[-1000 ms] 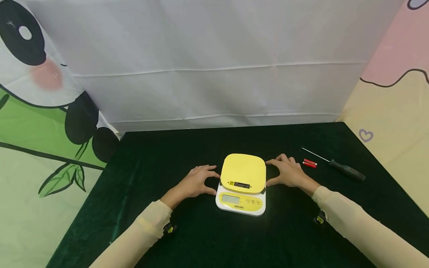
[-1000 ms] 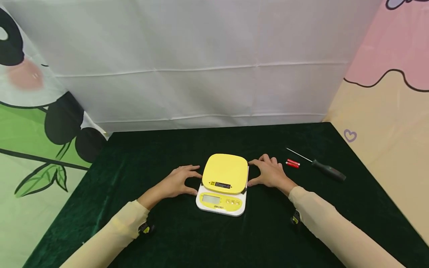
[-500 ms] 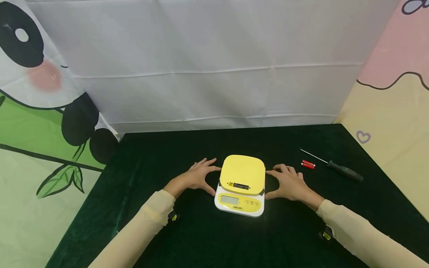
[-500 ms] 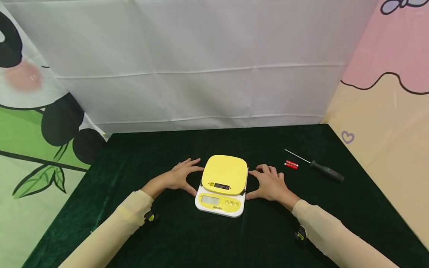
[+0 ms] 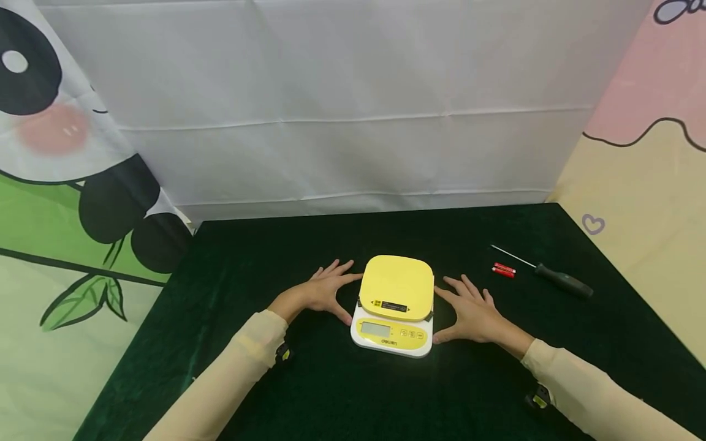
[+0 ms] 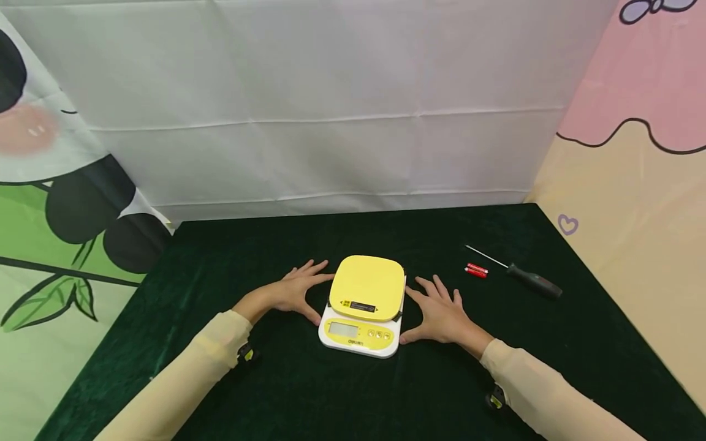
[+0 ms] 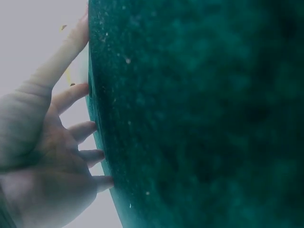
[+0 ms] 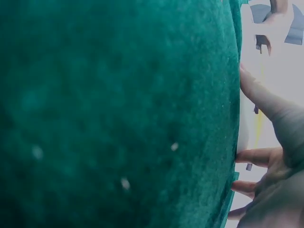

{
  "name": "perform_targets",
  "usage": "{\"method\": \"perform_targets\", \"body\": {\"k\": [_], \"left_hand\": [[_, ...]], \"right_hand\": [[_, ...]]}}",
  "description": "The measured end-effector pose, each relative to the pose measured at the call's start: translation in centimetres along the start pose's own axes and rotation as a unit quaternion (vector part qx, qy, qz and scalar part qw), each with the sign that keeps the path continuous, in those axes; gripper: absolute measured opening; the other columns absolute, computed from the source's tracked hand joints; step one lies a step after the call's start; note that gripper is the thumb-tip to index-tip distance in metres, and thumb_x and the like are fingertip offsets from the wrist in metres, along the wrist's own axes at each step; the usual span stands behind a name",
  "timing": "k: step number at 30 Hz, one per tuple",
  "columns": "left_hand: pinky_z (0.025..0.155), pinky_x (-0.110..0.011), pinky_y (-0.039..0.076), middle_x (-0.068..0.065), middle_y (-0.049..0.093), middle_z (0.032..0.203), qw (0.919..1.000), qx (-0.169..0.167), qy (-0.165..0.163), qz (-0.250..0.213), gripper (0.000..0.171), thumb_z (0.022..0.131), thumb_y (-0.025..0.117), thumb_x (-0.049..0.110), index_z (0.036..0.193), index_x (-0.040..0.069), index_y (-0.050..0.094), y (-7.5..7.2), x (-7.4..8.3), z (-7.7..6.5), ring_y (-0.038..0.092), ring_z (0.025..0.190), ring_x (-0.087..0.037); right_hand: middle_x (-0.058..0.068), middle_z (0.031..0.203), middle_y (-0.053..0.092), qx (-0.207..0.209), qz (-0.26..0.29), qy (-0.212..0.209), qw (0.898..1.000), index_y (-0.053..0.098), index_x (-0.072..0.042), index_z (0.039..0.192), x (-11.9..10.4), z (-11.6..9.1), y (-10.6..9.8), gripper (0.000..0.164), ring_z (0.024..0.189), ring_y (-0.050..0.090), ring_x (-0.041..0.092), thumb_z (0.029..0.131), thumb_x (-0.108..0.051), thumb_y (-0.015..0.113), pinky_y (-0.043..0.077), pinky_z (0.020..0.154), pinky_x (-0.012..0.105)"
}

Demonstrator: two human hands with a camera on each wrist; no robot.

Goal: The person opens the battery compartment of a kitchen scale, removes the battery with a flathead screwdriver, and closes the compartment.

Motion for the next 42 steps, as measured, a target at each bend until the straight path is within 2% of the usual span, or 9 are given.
{"method": "perform_targets", "body": {"k": [16, 27, 33, 42], "left_hand": [[0.119, -0.060, 0.005, 0.000, 0.002, 0.166, 0.9989, 0.036, -0.009, 0.028, 0.108, 0.066, 0.079, 0.065, 0.154, 0.027, 0.030, 0.8, 1.2, -1.7, -0.002, 0.152, -0.032], [0.119, -0.060, 0.008, -0.001, 0.005, 0.166, 0.9966, 0.060, -0.017, 0.054, 0.110, 0.065, 0.076, 0.070, 0.154, 0.025, 0.031, 1.4, 2.3, -2.1, 0.002, 0.152, -0.032], [0.119, -0.058, 0.010, -0.001, 0.007, 0.166, 0.9962, 0.062, -0.024, 0.056, 0.109, 0.066, 0.077, 0.069, 0.154, 0.025, 0.031, 1.4, 2.8, -2.2, 0.004, 0.152, -0.031], [0.119, -0.058, 0.013, -0.001, 0.011, 0.166, 0.9973, 0.048, -0.040, 0.039, 0.109, 0.067, 0.079, 0.066, 0.155, 0.026, 0.029, 1.5, 2.7, -2.1, 0.007, 0.152, -0.031]], "right_hand": [[0.021, 0.161, 0.016, -0.040, 0.003, -0.041, 0.998, 0.040, -0.016, 0.150, 1.1, 1.5, -1.3, 0.107, 0.145, 0.002, 0.052, 0.062, -0.060, 0.084, 0.004, 0.102, 0.080], [0.020, 0.161, 0.015, -0.063, -0.012, -0.037, 0.997, 0.040, -0.017, 0.150, 1.8, 2.6, -1.7, 0.107, 0.145, 0.001, 0.052, 0.062, -0.059, 0.085, 0.005, 0.103, 0.080], [0.021, 0.161, 0.016, -0.068, -0.008, -0.041, 0.997, 0.041, -0.015, 0.149, 1.8, 2.8, -2.0, 0.106, 0.145, 0.001, 0.052, 0.063, -0.056, 0.086, 0.005, 0.103, 0.080], [0.021, 0.161, 0.014, -0.078, 0.006, -0.038, 0.996, 0.036, -0.017, 0.152, 2.0, 2.5, -1.7, 0.107, 0.145, 0.001, 0.052, 0.065, -0.057, 0.084, 0.003, 0.104, 0.079]]}}
Point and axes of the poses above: each hand's wrist, its own z-axis towards the middle knuckle, its own y-axis out of the palm, x = y × z, the point moved 2 cm from there along z, towards the middle knuckle
